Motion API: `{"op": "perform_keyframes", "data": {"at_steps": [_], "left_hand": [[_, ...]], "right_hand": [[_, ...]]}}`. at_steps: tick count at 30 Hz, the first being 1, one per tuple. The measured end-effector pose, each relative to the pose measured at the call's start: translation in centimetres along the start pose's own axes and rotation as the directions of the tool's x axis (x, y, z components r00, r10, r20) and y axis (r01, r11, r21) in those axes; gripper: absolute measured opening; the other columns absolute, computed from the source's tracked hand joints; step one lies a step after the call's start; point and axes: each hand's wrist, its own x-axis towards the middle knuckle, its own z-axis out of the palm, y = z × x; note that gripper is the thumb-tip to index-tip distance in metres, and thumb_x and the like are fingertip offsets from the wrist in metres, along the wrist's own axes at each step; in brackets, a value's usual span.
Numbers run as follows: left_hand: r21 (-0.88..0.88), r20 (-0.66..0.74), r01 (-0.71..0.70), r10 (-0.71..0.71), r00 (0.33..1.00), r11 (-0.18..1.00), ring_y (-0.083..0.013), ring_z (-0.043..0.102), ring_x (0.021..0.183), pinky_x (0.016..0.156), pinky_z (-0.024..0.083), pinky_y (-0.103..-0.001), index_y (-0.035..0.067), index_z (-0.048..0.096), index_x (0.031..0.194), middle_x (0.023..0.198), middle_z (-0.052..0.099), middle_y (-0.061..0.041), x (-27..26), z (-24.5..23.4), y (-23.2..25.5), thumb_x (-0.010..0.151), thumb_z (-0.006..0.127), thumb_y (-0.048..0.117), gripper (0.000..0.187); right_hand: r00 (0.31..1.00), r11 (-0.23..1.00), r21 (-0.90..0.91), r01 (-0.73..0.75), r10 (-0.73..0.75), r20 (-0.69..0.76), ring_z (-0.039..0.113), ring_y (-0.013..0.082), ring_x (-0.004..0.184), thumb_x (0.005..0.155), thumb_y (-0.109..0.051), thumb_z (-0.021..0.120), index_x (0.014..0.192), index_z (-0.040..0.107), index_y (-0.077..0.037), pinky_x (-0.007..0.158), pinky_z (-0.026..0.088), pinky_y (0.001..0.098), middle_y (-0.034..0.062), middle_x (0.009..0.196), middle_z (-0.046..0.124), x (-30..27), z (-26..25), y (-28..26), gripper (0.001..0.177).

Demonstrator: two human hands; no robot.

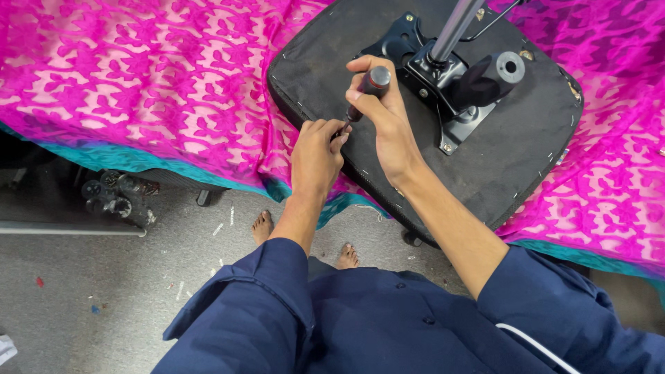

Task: The person uses a screwdriver to tighten screws on the underside of an overturned chair seat. They manipulate the screwdriver with both hands to secure the metal base to the seat.

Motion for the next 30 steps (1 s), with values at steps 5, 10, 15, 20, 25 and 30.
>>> {"op": "perform_keyframes", "data": {"at_steps": [5, 10, 15, 20, 25, 30], "left_hand": [[0.033, 0.016, -0.046, 0.046, 0.999, 0.998, -0.0285, 0.062, 0.097, 0.083, 0.052, -0.041, 0.008, 0.072, 0.103, 0.097, 0.069, -0.007, 0.2, -0.3, -0.1, 0.094, 0.068, 0.012, 0.011], [0.075, 0.065, -0.091, 0.086, 0.994, 0.993, -0.0310, 0.063, 0.098, 0.081, 0.052, -0.044, 0.006, 0.070, 0.100, 0.101, 0.069, -0.009, 0.7, -0.7, -0.4, 0.089, 0.069, 0.009, 0.011], [0.084, 0.052, -0.141, 0.137, 0.989, 0.986, -0.0332, 0.064, 0.097, 0.081, 0.052, -0.046, 0.006, 0.070, 0.098, 0.098, 0.070, -0.011, 0.9, -0.5, -0.9, 0.087, 0.069, 0.005, 0.011], [0.083, 0.049, -0.161, 0.158, 0.986, 0.983, -0.0340, 0.063, 0.091, 0.079, 0.052, -0.045, 0.005, 0.070, 0.098, 0.093, 0.070, -0.011, 1.0, -0.3, -1.5, 0.085, 0.069, 0.002, 0.013], [0.078, 0.067, -0.192, 0.188, 0.980, 0.978, -0.0332, 0.062, 0.089, 0.079, 0.052, -0.044, 0.007, 0.070, 0.103, 0.092, 0.071, -0.010, 1.0, -0.5, -1.3, 0.087, 0.069, 0.001, 0.018], [0.039, 0.069, -0.128, 0.125, 0.990, 0.991, -0.0346, 0.063, 0.092, 0.078, 0.051, -0.047, 0.006, 0.066, 0.114, 0.096, 0.071, -0.013, 0.8, -0.6, -0.7, 0.088, 0.065, -0.003, 0.028]], "right_hand": [[0.998, 0.931, -0.359, 0.064, -0.067, 0.003, 0.062, 0.0097, 0.104, 0.103, -0.030, 0.069, 0.121, 0.065, -0.009, 0.097, 0.047, 0.0283, -0.0004, 0.107, 0.065, 0.6, 0.5, -0.5, 0.028], [0.980, 0.812, -0.563, 0.151, -0.197, -0.021, 0.070, 0.0118, 0.087, 0.085, -0.032, 0.089, 0.099, 0.068, -0.005, 0.088, 0.058, 0.0299, 0.0042, 0.094, 0.072, 1.4, 0.6, -0.9, 0.037], [0.984, 0.797, -0.592, 0.121, -0.173, -0.032, 0.065, 0.0108, 0.079, 0.077, -0.026, 0.095, 0.088, 0.063, -0.004, 0.072, 0.055, 0.0277, 0.0050, 0.093, 0.072, 1.8, 0.6, -0.5, 0.040], [0.999, 0.994, -0.104, 0.041, -0.039, 0.029, 0.066, 0.0065, 0.079, 0.093, -0.021, 0.084, 0.092, 0.052, -0.009, 0.071, 0.054, 0.0247, -0.0007, 0.087, 0.063, 1.7, 0.9, 0.9, 0.034], [1.000, 0.989, -0.145, -0.005, 0.003, -0.010, 0.055, 0.0045, 0.073, 0.099, -0.020, 0.079, 0.097, 0.053, -0.008, 0.065, 0.046, 0.0223, -0.0040, 0.082, 0.054, 1.8, 0.6, 1.2, 0.029], [0.999, 0.998, -0.063, -0.008, 0.011, 0.049, 0.051, 0.0042, 0.088, 0.100, -0.020, 0.073, 0.125, 0.053, -0.011, 0.079, 0.043, 0.0220, -0.0035, 0.099, 0.051, 0.9, 0.1, 1.2, 0.033]]}}
